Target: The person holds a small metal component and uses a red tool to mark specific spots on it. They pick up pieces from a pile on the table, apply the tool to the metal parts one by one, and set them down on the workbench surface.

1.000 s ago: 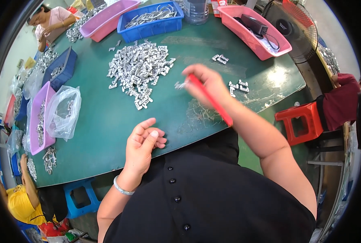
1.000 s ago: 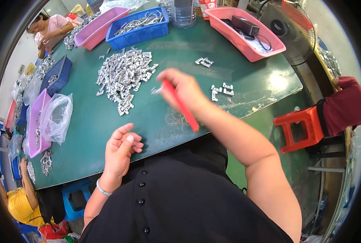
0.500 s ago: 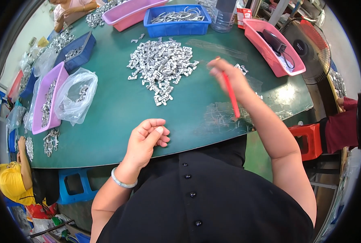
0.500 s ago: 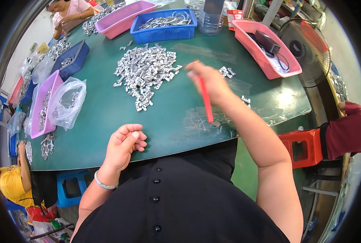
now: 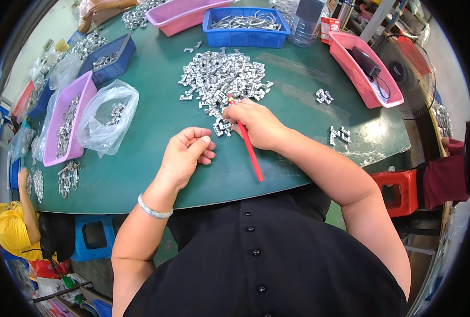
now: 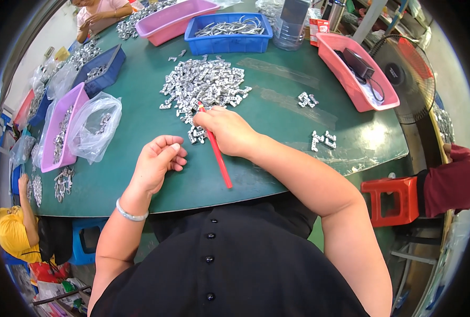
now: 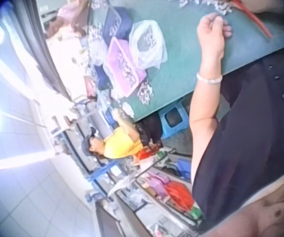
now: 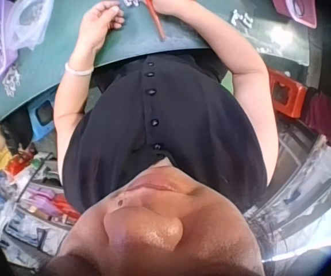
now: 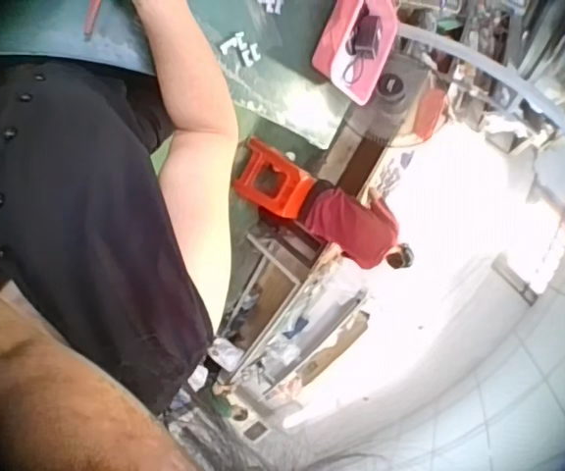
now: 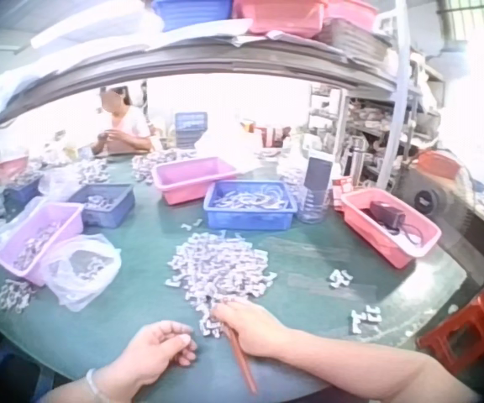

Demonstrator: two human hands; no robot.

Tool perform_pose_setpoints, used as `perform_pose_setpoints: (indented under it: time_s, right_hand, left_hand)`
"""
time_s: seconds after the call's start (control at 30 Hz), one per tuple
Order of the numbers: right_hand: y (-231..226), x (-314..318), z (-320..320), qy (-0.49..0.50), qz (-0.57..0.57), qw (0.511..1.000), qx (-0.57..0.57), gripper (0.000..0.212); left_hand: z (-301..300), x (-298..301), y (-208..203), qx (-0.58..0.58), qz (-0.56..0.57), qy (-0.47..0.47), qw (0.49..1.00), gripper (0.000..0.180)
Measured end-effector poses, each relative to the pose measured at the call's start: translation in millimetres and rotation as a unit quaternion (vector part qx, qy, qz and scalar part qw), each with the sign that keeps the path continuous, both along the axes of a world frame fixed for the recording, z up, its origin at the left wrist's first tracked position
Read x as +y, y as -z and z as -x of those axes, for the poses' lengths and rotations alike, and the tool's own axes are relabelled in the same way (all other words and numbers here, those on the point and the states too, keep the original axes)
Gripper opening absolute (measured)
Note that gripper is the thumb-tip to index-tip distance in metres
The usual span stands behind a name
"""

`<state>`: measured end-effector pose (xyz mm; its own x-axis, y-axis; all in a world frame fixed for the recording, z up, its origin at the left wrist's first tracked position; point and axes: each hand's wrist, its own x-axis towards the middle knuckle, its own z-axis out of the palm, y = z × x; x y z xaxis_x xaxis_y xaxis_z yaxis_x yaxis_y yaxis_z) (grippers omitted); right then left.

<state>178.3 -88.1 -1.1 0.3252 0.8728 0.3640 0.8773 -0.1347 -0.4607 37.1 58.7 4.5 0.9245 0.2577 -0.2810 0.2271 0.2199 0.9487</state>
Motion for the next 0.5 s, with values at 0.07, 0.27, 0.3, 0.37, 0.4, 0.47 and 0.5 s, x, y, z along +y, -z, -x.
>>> perform_pose_setpoints:
  time_s: [0.07,0.27,0.3,0.37,0.4,0.47,0.5]
  right_hand:
    - [3.8,0.3,-2.3,-0.006,-0.032,0.999,0.012,0.026]
    - [-2.2,0.5,-1.8,-0.044,-0.155,0.987,0.002,0.024]
    - [-4.5,0.4,-0.8,-0.050,-0.175,0.983,-0.005,0.023]
    - [-7.4,-0.9,1.9,-0.056,-0.195,0.979,0.007,0.024]
    - [-8.9,-1.5,3.3,-0.059,-0.206,0.977,0.013,0.025]
    - [-13.2,-4.7,4.7,-0.051,-0.225,0.973,0.021,0.026]
    - [-14.7,-5.7,5.4,-0.047,-0.235,0.970,0.026,0.027]
  left_hand:
    - [-6.7,1.3,-1.3,0.003,-0.004,-0.001,1.000,0.019]
    - [-18.7,-0.8,-2.1,0.012,0.051,-0.012,0.999,0.019]
    - [-21.3,-2.6,-4.0,0.010,0.070,-0.012,0.997,0.019]
    - [-26.1,-6.0,-5.6,-0.005,0.100,0.002,0.995,0.019]
    - [-27.6,-6.5,-5.8,-0.013,0.114,0.008,0.993,0.019]
    - [-29.6,-6.6,-3.4,-0.042,0.145,0.021,0.988,0.019]
    - [-29.9,-6.6,-2.3,-0.057,0.160,0.026,0.985,0.019]
